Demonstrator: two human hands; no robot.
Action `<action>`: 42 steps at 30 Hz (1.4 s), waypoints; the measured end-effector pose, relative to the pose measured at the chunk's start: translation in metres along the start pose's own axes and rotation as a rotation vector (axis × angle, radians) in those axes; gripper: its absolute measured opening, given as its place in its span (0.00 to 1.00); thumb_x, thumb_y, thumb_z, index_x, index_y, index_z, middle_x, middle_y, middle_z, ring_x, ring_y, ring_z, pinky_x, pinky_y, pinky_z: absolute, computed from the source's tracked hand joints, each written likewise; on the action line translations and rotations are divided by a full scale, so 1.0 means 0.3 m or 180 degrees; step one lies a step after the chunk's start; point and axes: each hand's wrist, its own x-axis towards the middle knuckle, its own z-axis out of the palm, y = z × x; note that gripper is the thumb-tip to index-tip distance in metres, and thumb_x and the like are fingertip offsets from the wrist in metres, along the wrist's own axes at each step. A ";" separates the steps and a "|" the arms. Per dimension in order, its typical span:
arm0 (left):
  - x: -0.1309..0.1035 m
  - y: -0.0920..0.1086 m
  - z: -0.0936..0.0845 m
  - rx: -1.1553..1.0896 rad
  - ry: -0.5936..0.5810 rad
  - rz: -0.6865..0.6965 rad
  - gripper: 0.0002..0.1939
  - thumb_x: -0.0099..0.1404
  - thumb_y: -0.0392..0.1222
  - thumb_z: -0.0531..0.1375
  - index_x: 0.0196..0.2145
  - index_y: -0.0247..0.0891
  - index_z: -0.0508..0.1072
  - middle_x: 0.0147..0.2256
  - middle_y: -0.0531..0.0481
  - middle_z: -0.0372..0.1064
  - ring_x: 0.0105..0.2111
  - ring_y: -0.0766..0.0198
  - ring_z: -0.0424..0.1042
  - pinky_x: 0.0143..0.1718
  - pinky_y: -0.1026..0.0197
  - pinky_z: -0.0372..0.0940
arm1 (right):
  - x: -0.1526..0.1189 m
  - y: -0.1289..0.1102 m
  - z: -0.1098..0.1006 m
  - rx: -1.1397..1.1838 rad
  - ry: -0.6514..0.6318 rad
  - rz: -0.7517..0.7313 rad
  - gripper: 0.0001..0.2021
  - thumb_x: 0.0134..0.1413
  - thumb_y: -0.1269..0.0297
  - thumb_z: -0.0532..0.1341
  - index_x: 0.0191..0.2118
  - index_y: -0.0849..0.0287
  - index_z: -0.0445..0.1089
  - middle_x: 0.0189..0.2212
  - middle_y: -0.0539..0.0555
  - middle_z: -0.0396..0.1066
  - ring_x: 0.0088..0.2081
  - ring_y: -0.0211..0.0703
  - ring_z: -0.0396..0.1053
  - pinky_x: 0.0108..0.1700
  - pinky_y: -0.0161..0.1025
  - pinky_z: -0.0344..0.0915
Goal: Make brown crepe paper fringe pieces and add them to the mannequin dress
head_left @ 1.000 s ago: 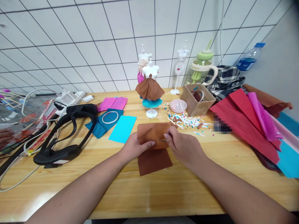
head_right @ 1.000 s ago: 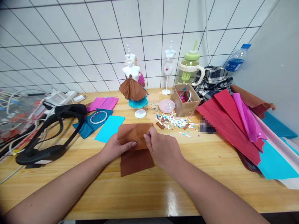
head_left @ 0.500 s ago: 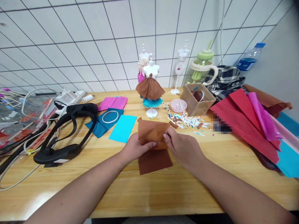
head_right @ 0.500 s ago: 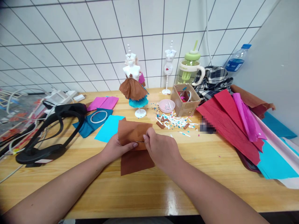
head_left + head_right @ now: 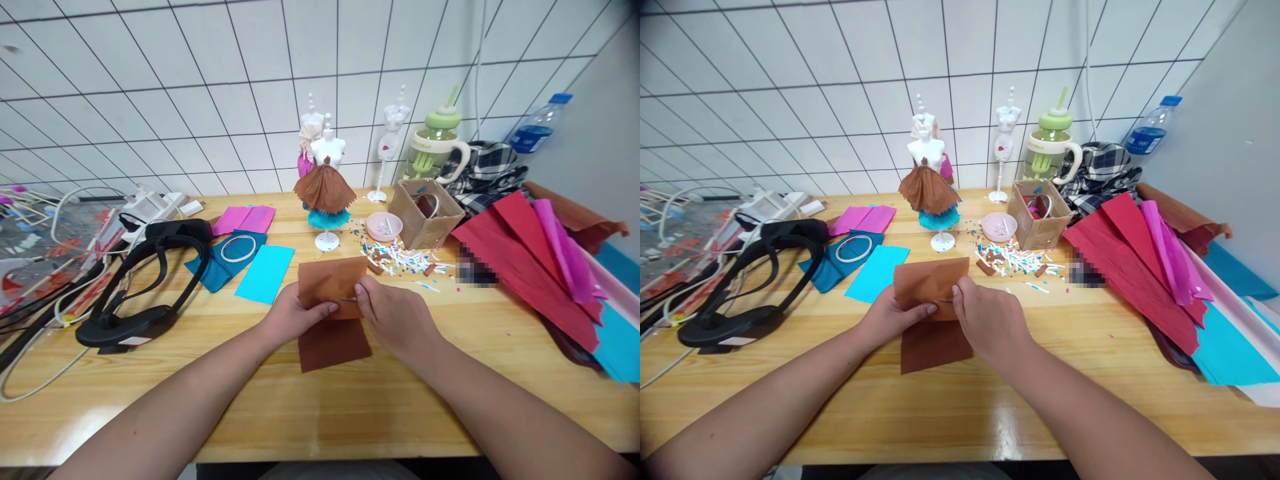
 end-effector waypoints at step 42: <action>-0.007 0.007 0.008 -0.0206 -0.0236 -0.0033 0.26 0.54 0.48 0.66 0.50 0.38 0.71 0.47 0.45 0.75 0.47 0.49 0.73 0.47 0.51 0.70 | -0.003 -0.008 0.006 -0.0084 -0.0057 -0.0075 0.16 0.67 0.59 0.43 0.35 0.56 0.64 0.26 0.50 0.75 0.26 0.43 0.74 0.24 0.36 0.40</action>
